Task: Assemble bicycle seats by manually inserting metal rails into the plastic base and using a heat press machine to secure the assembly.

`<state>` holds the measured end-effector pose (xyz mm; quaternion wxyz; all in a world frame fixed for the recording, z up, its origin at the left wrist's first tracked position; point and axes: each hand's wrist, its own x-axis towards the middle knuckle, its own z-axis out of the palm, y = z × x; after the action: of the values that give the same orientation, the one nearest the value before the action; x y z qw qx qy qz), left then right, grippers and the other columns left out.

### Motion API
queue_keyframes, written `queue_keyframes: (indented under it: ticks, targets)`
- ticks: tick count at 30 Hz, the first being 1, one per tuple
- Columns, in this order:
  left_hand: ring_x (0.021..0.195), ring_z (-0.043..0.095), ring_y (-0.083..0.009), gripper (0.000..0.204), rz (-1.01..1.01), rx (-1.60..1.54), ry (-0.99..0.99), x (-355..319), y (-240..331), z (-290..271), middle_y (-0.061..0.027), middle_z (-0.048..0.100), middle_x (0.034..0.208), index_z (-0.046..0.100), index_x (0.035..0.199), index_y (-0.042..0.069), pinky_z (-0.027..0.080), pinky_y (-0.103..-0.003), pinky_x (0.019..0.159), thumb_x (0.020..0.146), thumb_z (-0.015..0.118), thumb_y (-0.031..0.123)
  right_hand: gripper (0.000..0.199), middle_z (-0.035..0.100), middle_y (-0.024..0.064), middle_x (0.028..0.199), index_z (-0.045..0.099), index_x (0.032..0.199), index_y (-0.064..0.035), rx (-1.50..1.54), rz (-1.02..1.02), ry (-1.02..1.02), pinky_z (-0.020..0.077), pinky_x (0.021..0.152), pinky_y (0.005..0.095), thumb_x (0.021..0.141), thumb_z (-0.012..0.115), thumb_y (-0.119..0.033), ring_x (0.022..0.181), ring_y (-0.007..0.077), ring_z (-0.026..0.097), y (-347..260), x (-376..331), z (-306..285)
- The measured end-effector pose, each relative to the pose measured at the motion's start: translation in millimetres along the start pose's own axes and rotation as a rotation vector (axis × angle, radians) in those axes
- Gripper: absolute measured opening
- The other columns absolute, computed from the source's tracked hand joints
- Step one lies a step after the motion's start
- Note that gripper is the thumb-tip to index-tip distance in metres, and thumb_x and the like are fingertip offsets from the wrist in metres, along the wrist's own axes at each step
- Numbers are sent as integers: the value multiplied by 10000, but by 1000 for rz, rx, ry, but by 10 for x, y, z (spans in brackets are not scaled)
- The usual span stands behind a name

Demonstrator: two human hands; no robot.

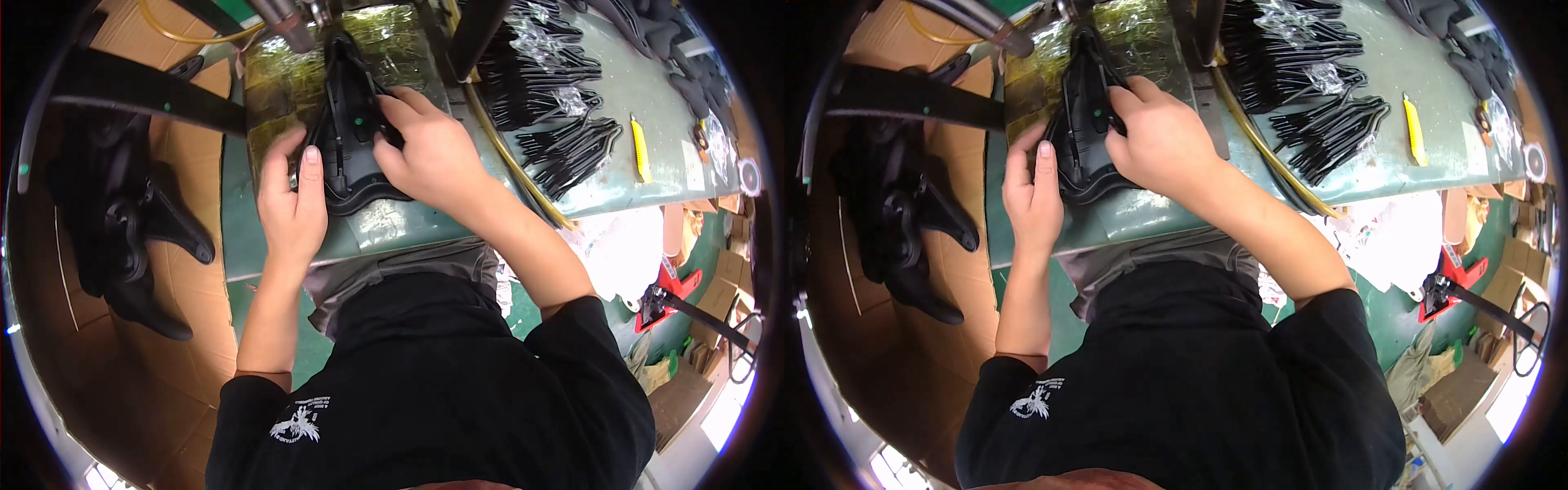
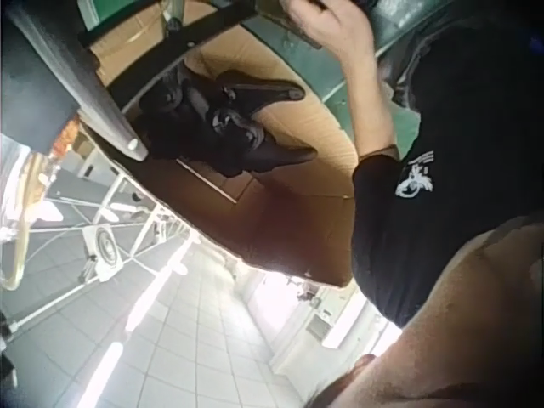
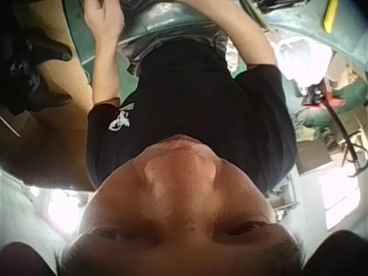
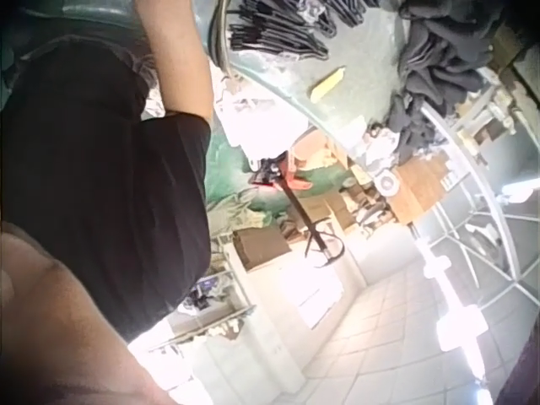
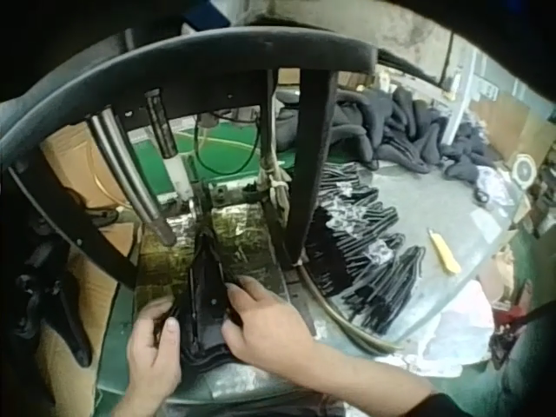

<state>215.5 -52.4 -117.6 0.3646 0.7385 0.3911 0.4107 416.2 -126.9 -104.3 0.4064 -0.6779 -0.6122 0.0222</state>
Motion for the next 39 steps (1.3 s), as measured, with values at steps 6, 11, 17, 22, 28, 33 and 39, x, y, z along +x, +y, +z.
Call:
queue_keyframes:
  ticks: [6,11,17,22,28,33,39]
  targets:
    - [1029,715,-381,198,471,382,37,674,-95,223,-208,726,1212,696,892,-21,559,-409,909,977,759,146,377,689,175,1038,699,1139,-46,-56,-70,168,609,744,473,804,754,-210,879,382,726,151,420,346]
    - [979,728,-342,252,487,417,45,761,-139,284,-180,745,1168,638,807,-33,563,-392,857,987,747,105,350,669,137,970,677,1113,-86,-39,-86,221,596,687,478,821,771,-252,830,367,720,254,470,424]
    - [1106,697,-392,223,553,324,112,707,-252,272,-183,707,1248,684,1026,17,560,-440,946,914,810,163,681,711,217,1064,585,1355,45,-11,47,175,607,746,473,917,764,-445,921,409,732,156,426,377]
    - [1284,627,-396,414,400,367,123,630,-198,266,-219,619,1406,649,1194,31,514,-446,1066,875,851,201,830,707,285,1176,525,1427,104,32,140,82,599,867,494,938,741,-532,1044,459,719,140,413,284]
    - [1176,698,-375,412,97,343,-12,691,-62,176,-205,715,1252,684,1243,24,533,-421,1048,869,812,142,621,723,298,1207,605,1373,77,227,202,58,582,938,505,977,678,-396,1098,465,716,66,385,74]
    - [1093,699,-195,420,-123,-177,-217,488,-11,-244,-102,758,1188,718,1273,-45,521,-340,1020,870,758,69,581,704,233,1309,631,1413,-19,268,-222,20,526,1102,454,842,633,-124,1205,422,676,271,89,-474]
    - [1106,720,-284,551,-289,-896,-478,126,578,-22,-218,732,1196,558,1408,-115,565,-376,975,1072,606,319,797,695,174,1311,541,1507,-29,303,-28,88,445,1172,505,773,806,-190,1257,387,643,661,-495,-729]
